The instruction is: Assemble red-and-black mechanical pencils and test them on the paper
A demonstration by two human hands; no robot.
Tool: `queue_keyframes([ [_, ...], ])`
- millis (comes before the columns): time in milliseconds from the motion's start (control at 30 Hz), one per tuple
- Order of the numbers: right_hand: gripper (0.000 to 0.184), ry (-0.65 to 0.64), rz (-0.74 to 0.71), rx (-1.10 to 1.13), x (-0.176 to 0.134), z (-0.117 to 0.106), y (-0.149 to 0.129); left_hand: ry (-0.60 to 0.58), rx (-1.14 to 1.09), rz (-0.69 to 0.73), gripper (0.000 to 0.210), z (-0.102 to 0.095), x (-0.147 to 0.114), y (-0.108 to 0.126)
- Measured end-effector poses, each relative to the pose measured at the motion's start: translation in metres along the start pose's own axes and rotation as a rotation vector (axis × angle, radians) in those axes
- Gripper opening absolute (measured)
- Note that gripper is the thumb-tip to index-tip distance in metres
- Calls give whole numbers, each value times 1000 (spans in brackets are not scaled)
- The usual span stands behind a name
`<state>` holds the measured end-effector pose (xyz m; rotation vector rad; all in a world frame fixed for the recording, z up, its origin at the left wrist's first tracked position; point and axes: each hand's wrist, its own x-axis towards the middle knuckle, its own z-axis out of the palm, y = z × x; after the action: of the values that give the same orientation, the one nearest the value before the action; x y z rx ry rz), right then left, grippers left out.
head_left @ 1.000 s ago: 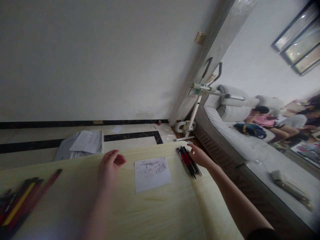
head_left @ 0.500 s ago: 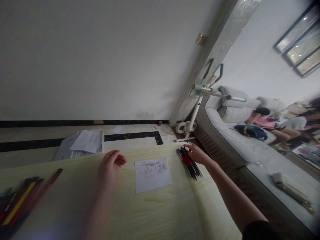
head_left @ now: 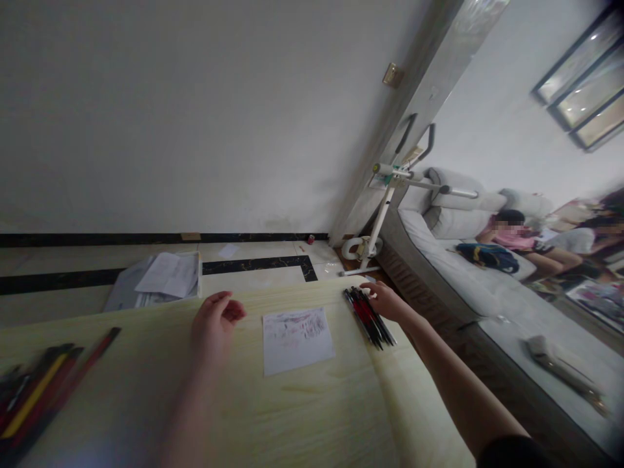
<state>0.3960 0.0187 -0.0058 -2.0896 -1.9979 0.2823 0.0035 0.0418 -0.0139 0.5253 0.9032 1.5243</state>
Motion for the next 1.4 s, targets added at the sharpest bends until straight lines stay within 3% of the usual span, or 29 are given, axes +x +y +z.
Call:
queue_keyframes([
  [167,47,35,-51,-6,5,-7,-14,4,7,6,14,0,0,0],
  [333,56,-21,-152,25,16,-9,-31,10,19,13,14,0,1,0],
  [700,44,-65,-184,7,13,-12,-34,10,13,12,15,2,-2,0],
  [1100,44,-86,-295,-8,8,-5,-62,0,24,11,16,-1,0,-2],
  [1267,43,-33,-307,-9,7,-7,-64,-4,41,12,17,0,-1,-1],
  [1400,32,134,-322,91,-6,-12,-83,-16,40,13,19,1,-2,0],
])
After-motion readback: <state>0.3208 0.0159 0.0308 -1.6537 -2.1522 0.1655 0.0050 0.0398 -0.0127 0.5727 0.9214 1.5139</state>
